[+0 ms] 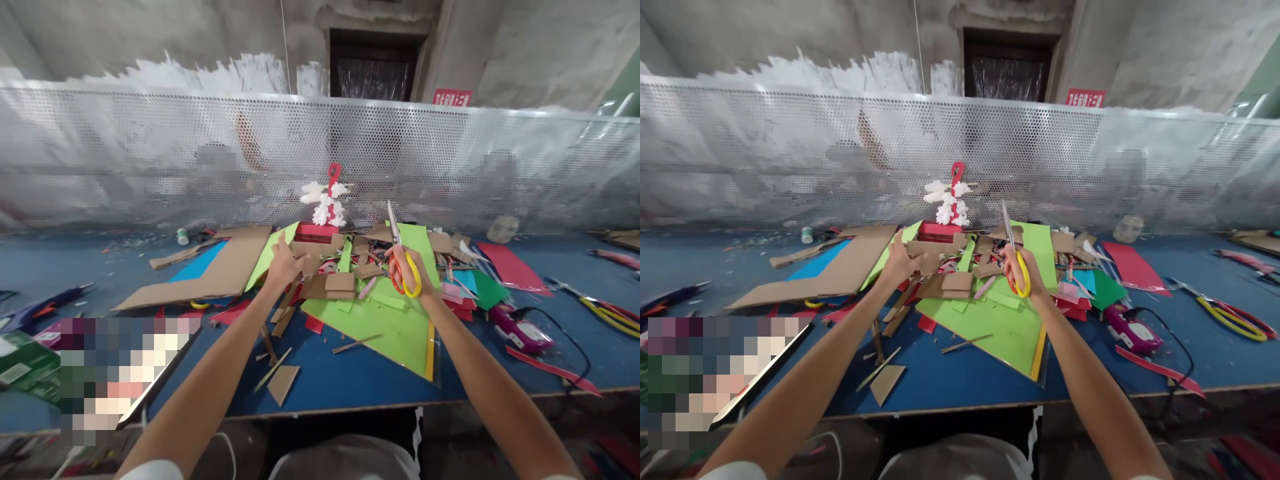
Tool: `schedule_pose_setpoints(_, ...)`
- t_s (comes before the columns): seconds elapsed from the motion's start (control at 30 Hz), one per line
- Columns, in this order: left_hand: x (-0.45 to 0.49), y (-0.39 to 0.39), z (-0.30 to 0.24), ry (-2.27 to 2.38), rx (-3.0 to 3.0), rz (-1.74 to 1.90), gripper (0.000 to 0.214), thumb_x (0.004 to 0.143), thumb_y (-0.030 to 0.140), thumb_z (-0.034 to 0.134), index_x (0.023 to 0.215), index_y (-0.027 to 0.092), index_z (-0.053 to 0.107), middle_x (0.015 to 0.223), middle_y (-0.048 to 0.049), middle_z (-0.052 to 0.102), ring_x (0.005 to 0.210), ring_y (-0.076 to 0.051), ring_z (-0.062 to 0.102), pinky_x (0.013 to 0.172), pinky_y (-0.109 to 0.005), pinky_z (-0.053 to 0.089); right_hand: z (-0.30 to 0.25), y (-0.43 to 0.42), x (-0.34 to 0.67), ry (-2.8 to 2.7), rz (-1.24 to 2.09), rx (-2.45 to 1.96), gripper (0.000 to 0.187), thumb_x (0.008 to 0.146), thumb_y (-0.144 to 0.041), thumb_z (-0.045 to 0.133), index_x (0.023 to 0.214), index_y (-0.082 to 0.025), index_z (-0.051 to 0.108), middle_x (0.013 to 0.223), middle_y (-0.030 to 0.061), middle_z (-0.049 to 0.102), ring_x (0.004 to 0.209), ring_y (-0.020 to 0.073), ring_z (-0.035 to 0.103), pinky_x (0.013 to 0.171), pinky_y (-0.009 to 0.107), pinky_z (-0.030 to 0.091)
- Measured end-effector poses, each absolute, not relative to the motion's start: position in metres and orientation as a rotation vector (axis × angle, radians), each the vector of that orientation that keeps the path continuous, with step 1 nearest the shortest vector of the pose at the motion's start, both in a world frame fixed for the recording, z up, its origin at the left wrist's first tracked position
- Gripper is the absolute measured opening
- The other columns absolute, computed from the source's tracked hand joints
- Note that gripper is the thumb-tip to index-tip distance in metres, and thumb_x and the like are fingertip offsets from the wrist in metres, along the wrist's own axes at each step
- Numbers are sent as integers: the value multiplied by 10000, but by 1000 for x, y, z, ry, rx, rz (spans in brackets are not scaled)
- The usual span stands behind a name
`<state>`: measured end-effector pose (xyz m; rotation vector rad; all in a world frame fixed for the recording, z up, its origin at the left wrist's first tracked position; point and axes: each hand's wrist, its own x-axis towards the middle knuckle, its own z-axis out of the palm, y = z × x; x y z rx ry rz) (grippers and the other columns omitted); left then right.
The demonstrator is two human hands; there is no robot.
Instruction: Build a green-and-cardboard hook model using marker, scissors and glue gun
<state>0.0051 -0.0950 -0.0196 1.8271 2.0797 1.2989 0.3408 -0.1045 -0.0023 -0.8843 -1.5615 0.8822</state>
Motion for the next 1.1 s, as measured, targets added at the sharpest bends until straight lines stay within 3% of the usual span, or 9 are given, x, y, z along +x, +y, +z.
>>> schedule_pose_setpoints(0.13,28,-121,9,2391,2113,989,756,963,424,583,1609,220,248,1576,-266,334,1064,-393,704,879,-502,550,2,-103,343,-1462,899,-867,578,904,-789,523,870,-218,606,518,-35,539,343,90,420,316,210,347)
schedule_pose_setpoints(0.27,83,-121,17,2052,2541,643,492,1036,482,419,1441,215,504,1416,-189,553,1130,-353,676,912,-457,539,1,-100,343,-1440,873,-848,596,893,-806,517,856,-219,607,535,-26,560,356,85,449,342,205,361)
schedule_pose_setpoints(0.37,124,-100,5,1688,2687,455,536,1022,487,460,1467,189,487,1304,-189,654,1238,-361,626,1012,-463,488,-2,-99,343,-1463,853,-883,616,877,-830,504,871,-222,603,537,-28,559,363,92,462,350,209,363)
schedule_pose_setpoints(0.43,143,-82,-6,1609,2581,428,614,954,536,589,1460,197,508,1185,-189,713,1215,-391,643,1024,-483,468,-5,-98,343,-1494,863,-919,620,875,-834,495,889,-223,596,537,-31,550,380,104,476,359,214,375)
schedule_pose_setpoints(0.53,158,-62,-19,1555,2362,533,507,814,451,783,1240,201,669,1003,-177,754,1110,-423,692,1002,-489,466,-8,-98,342,-1541,864,-950,617,895,-821,470,910,-218,595,544,-24,552,396,114,486,379,224,396)
schedule_pose_setpoints(0.67,158,-53,-21,1527,2326,648,432,761,354,820,1149,209,699,976,-159,762,1070,-415,695,982,-486,479,-8,-99,340,-1572,846,-957,641,914,-822,429,934,-206,603,569,-7,569,405,118,497,384,222,399)
schedule_pose_setpoints(0.83,139,-67,4,1405,2153,952,337,930,482,634,1135,218,681,1044,-121,748,966,-285,715,878,-387,556,-5,-101,341,-1608,857,-944,639,910,-828,437,927,-210,598,593,7,585,409,124,503,385,233,391)
schedule_pose_setpoints(0.93,120,-84,18,1049,1424,1195,441,948,544,581,1186,183,665,1124,-145,742,983,-261,723,790,-368,607,-4,-102,342,-1653,908,-929,630,905,-834,442,895,-219,578,595,11,586,402,133,498,375,252,379)
schedule_pose_setpoints(1.1,89,-116,15,759,939,1258,478,1002,426,455,1266,87,664,1221,-196,735,1013,-237,745,752,-297,635,-9,-103,334,-1857,925,-998,590,882,-811,525,819,-224,548,597,2,587,382,116,475,361,244,356)
